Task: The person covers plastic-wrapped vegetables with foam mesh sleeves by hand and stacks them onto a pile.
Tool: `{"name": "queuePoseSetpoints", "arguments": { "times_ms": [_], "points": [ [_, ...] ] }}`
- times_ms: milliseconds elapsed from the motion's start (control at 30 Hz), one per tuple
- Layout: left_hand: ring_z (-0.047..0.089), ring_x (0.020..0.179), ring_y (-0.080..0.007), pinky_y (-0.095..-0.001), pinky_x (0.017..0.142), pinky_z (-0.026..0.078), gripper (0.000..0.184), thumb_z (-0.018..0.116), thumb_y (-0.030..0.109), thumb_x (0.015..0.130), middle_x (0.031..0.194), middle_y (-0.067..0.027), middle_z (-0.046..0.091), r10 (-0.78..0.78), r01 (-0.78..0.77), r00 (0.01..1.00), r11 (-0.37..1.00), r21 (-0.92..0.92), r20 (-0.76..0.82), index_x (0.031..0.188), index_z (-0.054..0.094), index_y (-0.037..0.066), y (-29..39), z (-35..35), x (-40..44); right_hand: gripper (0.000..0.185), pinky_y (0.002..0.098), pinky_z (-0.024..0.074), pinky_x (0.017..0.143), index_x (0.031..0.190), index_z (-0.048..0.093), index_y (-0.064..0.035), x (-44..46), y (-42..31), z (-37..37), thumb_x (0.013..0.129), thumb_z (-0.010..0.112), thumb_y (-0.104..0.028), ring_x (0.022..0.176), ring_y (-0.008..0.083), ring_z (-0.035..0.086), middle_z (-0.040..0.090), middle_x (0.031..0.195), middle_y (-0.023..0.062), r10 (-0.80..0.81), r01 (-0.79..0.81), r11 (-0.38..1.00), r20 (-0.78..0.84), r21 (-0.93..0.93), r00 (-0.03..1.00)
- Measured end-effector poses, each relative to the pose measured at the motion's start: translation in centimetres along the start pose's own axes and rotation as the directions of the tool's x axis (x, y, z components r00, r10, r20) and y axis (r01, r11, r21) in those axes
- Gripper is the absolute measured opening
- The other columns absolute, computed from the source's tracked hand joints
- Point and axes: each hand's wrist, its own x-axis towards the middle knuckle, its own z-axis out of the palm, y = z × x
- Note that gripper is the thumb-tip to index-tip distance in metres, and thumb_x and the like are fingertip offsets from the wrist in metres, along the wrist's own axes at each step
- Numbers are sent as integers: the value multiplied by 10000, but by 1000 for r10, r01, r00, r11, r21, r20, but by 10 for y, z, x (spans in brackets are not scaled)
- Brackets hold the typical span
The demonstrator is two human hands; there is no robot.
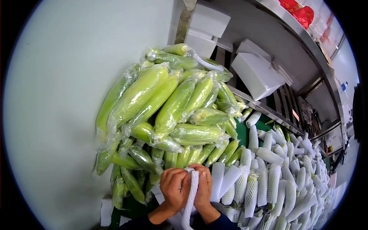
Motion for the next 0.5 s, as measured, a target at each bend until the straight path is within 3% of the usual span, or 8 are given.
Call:
{"name": "queuePoseSetpoints", "arguments": {
  "times_ms": [33, 67, 100, 167, 233, 300, 400, 500],
  "points": [
    [601, 786, -259, -361, 721, 475, 104, 663, 113, 898, 837, -88, 642, -95, 96, 995, 992, -83, 16, 863, 621, 25, -1, 3, -1, 364, 265, 427, 863, 968, 574, -7, -1, 2, -8, 1050, 424, -328, 924, 110, 525, 600, 1083, 84, 60, -61, 998, 38, 17, 997],
    [584, 746, -202, -335, 689, 469, 125, 625, 132, 935, 809, -67, 632, -458, 468, 881, 805, -365, 119, 866, 616, 28, -8, 8, -9, 364, 258, 435, 824, 919, 576, -13, -3, 5, -22, 1042, 448, -331, 861, 93, 517, 612, 1006, 52, 118, -120, 992, 69, 31, 991],
    [568, 706, -145, -308, 656, 463, 159, 587, 151, 971, 780, -46, 623, -696, 731, 638, 414, -542, 328, 869, 612, 32, -24, 15, -15, 371, 251, 442, 785, 870, 577, -19, -2, 6, -33, 1034, 471, -334, 798, 77, 509, 624, 928, 20, 168, -172, 984, 92, 42, 982],
    [567, 647, -120, -295, 602, 476, 365, 454, 310, 1040, 757, -50, 624, -682, 804, 484, 99, -586, 549, 846, 603, 39, -38, 6, 7, 323, 243, 465, 781, 991, 680, 11, 14, -10, -37, 974, 606, -303, 829, 67, 569, 675, 939, -2, 311, -334, 942, 281, 38, 908],
    [620, 686, -164, -312, 647, 517, 437, 418, 397, 1042, 786, -75, 648, -609, 802, 334, -218, -557, 720, 863, 600, 42, -21, 3, 36, 336, 249, 476, 826, 1108, 680, 22, 35, -16, -62, 920, 691, -256, 895, 82, 606, 694, 1030, 19, 498, -577, 814, 584, -61, 641],
    [658, 742, -202, -342, 733, 544, 521, 387, 490, 1027, 848, -100, 679, -508, 786, 286, -360, -502, 812, 941, 611, 27, 3, 9, 50, 343, 295, 497, 911, 1107, 672, 6, 54, -27, -78, 879, 738, -242, 940, 124, 648, 710, 1041, 55, 576, -604, 789, 477, -112, 664],
    [656, 753, -187, -328, 725, 536, 504, 471, 476, 1002, 910, -88, 698, -249, 899, 267, -285, -334, 931, 945, 636, 3, -2, 22, 51, 264, 365, 532, 920, 1102, 650, -9, 99, -72, -84, 928, 664, -207, 952, 184, 679, 713, 1016, 96, 455, -647, 678, 492, 349, 742],
    [647, 739, -177, -303, 679, 516, 336, 590, 312, 966, 902, -112, 702, -282, 722, 581, 611, -325, 763, 917, 648, -15, -8, 37, 73, 309, 337, 560, 804, 1158, 643, -7, 135, -78, -91, 989, 573, -256, 829, 207, 691, 718, 992, 97, 369, -439, 894, 412, 86, 833]
  ]
}}
